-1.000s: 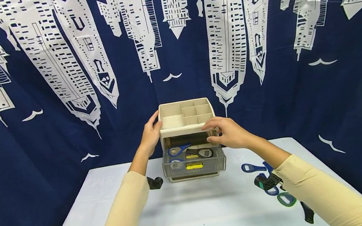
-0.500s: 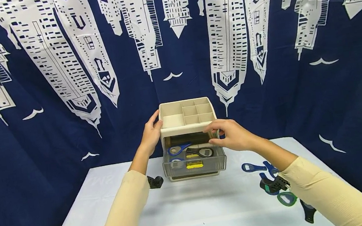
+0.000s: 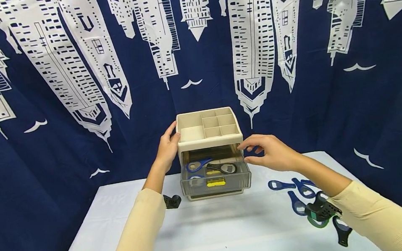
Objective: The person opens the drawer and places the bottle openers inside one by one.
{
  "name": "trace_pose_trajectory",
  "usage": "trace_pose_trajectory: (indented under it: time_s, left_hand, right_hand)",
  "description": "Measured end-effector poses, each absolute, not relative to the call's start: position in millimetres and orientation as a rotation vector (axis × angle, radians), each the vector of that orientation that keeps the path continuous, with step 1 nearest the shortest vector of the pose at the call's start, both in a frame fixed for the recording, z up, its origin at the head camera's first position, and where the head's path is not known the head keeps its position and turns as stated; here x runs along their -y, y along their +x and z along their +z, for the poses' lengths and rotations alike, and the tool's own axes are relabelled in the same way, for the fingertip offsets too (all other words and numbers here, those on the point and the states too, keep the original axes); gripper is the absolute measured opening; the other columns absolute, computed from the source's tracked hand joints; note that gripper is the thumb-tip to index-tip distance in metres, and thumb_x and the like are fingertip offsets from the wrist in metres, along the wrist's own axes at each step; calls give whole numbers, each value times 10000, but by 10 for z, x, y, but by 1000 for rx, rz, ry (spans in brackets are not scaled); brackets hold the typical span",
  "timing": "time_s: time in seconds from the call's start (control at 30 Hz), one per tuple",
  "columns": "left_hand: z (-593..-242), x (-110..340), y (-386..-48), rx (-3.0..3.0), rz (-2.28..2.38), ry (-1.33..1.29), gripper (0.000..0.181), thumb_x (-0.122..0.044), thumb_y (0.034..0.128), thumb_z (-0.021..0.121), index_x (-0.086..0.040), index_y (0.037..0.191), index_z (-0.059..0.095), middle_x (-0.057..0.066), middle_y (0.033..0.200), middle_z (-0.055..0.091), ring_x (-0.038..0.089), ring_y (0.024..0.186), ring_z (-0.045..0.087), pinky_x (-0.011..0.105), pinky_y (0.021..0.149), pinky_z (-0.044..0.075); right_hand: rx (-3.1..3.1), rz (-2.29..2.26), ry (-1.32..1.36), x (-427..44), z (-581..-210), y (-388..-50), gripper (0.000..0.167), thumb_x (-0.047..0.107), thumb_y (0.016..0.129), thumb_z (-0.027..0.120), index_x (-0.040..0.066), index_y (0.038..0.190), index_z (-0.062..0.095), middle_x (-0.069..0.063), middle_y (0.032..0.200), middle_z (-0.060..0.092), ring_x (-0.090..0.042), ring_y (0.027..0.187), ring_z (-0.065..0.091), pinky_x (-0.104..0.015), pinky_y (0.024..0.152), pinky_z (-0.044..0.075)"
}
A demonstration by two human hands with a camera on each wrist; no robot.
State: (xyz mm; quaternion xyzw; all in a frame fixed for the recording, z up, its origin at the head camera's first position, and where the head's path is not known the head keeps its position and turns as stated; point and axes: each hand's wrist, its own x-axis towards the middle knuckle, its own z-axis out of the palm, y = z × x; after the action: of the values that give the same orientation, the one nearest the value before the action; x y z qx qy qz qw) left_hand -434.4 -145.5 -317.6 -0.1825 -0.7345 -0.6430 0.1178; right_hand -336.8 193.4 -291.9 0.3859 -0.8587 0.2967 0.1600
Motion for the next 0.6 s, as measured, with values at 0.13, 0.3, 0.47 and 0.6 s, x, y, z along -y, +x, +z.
trace_pose_trajectory:
  time_s: [0.13, 0.3, 0.47, 0.6]
  left_hand:
    - [-3185, 1460, -4357, 2137, -1885, -542, 545, -125, 1120, 404, -106, 1648, 270, 230, 1621, 329, 342, 1440, 412, 497, 1142, 353]
    - [-3200, 1471, -4357, 2123, -1885, -541, 541, -108, 1117, 404, -88, 1643, 278, 232, 1621, 325, 355, 1439, 409, 507, 1142, 350]
    - [-3201, 1443, -4354, 2128, -1881, -558, 541, -120, 1120, 403, -84, 1644, 273, 229, 1625, 323, 354, 1434, 417, 507, 1132, 363]
    - [-3187, 1446, -4347, 2120, -1882, -550, 544, -128, 1116, 413, -92, 1643, 282, 236, 1612, 347, 359, 1416, 440, 523, 1116, 380]
  right_hand:
    - [2436, 863, 1114, -1934, -2939, -3261, 320, 67, 897, 810, 91, 1208, 738, -10, 1165, 707, -268, 1011, 645, -437, 841, 566]
    - [2429, 880, 1171, -1860, -2970, -3131, 339, 86, 886, 826, 111, 1213, 740, 56, 1132, 693, -236, 985, 642, -363, 835, 567]
    - [2398, 904, 1251, -1795, -3026, -3019, 347, 67, 882, 827, 119, 1213, 737, 83, 1133, 684, -188, 955, 629, -338, 816, 571]
    - [2376, 952, 1310, -1723, -3073, -2958, 342, 84, 897, 819, 118, 1225, 732, 68, 1171, 694, -191, 959, 629, -360, 818, 565]
